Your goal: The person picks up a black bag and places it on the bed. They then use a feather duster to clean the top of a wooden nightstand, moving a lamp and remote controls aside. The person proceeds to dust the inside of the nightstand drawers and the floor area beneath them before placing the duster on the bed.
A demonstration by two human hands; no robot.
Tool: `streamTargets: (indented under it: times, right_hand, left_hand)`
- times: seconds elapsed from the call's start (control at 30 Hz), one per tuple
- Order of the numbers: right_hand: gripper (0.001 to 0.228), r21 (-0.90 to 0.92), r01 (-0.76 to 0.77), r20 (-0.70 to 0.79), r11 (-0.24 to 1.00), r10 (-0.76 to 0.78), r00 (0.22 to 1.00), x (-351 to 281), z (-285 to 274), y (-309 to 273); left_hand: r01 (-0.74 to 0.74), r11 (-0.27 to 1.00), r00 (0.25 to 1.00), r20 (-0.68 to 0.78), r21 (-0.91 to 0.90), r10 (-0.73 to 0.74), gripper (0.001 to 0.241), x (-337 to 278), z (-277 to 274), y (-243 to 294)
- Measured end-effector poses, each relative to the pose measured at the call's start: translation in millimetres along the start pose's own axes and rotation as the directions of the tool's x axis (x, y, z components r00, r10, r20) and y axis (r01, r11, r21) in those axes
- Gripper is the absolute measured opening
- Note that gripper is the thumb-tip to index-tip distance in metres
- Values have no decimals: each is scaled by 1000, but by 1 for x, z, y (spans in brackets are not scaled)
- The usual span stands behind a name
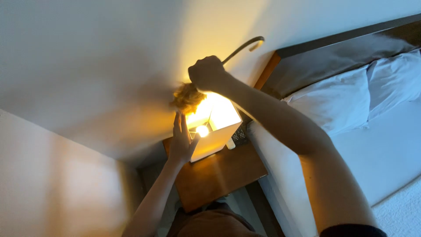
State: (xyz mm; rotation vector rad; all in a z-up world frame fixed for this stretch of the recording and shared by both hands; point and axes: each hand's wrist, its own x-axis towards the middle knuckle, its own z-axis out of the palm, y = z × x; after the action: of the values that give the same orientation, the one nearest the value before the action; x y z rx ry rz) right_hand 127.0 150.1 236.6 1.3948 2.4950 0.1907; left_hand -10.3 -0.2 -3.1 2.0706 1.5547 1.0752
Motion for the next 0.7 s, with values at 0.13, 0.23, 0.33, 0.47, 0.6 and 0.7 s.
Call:
streamTargets:
  times: [0.13, 0.23, 0.33, 0.47, 0.6, 0.7]
  right_hand:
    - [12, 60, 150, -149, 987, -140, 979, -4, 25, -12]
    - [10, 94, 160, -46, 983, -156, 987, -3, 26, -7]
    - [9, 133, 169, 52, 977, -177, 983, 0, 21, -2]
    - [12, 190, 176, 184, 966, -211, 960, 11, 8, 5]
    - [18, 242, 179, 318, 954, -252, 914, 20, 1, 8]
    - [22, 275, 166, 395, 947, -269, 878, 28, -4, 8]
  left_hand:
    - [37, 992, 999, 31, 118, -41, 90, -10, -1, -8]
    - [-68, 998, 996, -54, 17, 69, 85, -3, -14, 9]
    - [-63, 992, 996, -54, 107, 69, 87, 1, -24, 24]
    - [105, 994, 994, 28, 39, -106, 84, 2, -30, 30]
    - [13, 998, 999, -41, 63, -11, 82, -5, -26, 25]
    - [28, 970, 998, -42, -240, -39, 96, 0, -32, 29]
